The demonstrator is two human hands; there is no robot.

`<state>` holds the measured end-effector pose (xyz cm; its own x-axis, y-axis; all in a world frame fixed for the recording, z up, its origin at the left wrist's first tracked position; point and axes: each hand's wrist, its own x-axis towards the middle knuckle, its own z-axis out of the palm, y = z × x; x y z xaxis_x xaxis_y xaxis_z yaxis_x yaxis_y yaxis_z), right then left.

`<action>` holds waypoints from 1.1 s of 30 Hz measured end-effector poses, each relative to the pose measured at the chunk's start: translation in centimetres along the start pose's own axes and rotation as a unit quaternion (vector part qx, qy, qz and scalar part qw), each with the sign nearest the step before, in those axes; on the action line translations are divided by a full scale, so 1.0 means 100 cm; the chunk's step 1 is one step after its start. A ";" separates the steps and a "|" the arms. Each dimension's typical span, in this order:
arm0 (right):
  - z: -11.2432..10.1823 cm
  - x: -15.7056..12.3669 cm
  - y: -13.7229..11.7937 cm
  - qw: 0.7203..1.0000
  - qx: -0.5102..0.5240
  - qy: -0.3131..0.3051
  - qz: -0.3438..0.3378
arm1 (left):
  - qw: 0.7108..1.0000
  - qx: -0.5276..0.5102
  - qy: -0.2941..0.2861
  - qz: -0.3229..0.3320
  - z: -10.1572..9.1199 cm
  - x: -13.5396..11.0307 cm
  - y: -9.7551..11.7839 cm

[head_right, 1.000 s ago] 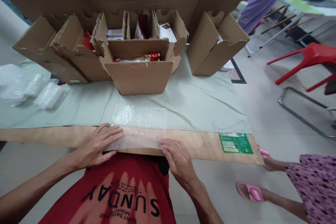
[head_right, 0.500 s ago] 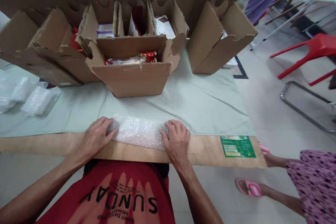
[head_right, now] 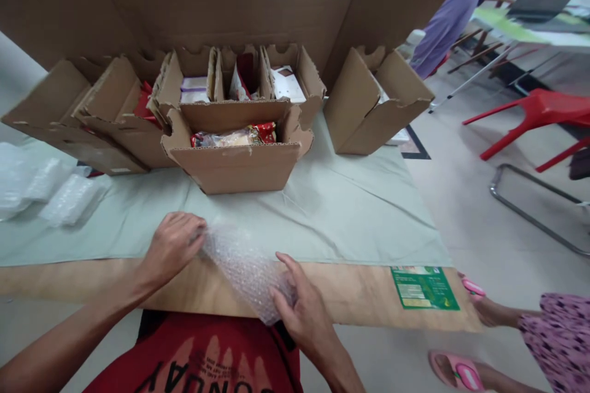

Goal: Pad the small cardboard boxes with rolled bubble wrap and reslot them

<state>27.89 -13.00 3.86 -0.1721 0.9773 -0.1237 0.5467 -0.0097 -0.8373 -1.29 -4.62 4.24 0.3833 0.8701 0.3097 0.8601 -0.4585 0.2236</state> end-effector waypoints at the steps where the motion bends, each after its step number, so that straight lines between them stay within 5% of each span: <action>1: 0.004 -0.005 -0.003 1.000 0.022 -0.017 0.010 | 1.000 0.004 0.004 0.026 0.004 0.013 0.003; 6: 0.029 -0.022 -0.005 0.993 0.097 0.010 0.061 | 0.997 -0.036 0.026 0.070 0.024 0.041 0.026; 9: 0.033 -0.027 -0.003 0.983 0.157 -0.010 0.097 | 0.981 -0.161 0.005 0.104 0.016 0.010 0.034; 12: 0.033 -0.028 -0.004 0.959 0.242 -0.024 0.146 | 0.939 -0.306 -0.104 0.120 -0.002 -0.032 0.039; 16: 0.037 -0.018 -0.018 0.886 0.418 -0.009 0.199 | 0.921 -0.338 -0.171 0.089 -0.010 -0.063 0.044; 19: 0.046 -0.006 -0.028 0.839 0.509 0.006 0.189 | 0.936 -0.322 -0.139 0.042 -0.003 -0.066 0.053; 22: 0.054 -0.002 -0.028 0.832 0.530 0.014 0.163 | 0.940 -0.320 -0.085 -0.089 0.006 -0.061 0.061; 25: 0.055 -0.006 -0.021 0.887 0.447 0.039 0.109 | 0.921 -0.330 -0.063 -0.199 0.012 -0.055 0.064; 29: 0.047 -0.007 -0.013 0.984 0.139 0.083 -0.080 | 0.935 -0.290 -0.038 -0.200 0.021 -0.051 0.062; 33: 0.046 0.009 -0.009 0.957 -0.165 0.034 -0.236 | 0.967 -0.203 0.002 -0.151 0.027 -0.055 0.061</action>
<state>23.47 -13.10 2.03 -0.4159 0.8678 0.2718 0.6527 0.4930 -0.5752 2.79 -11.71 1.43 0.1333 0.9751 0.1771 0.7290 -0.2175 0.6490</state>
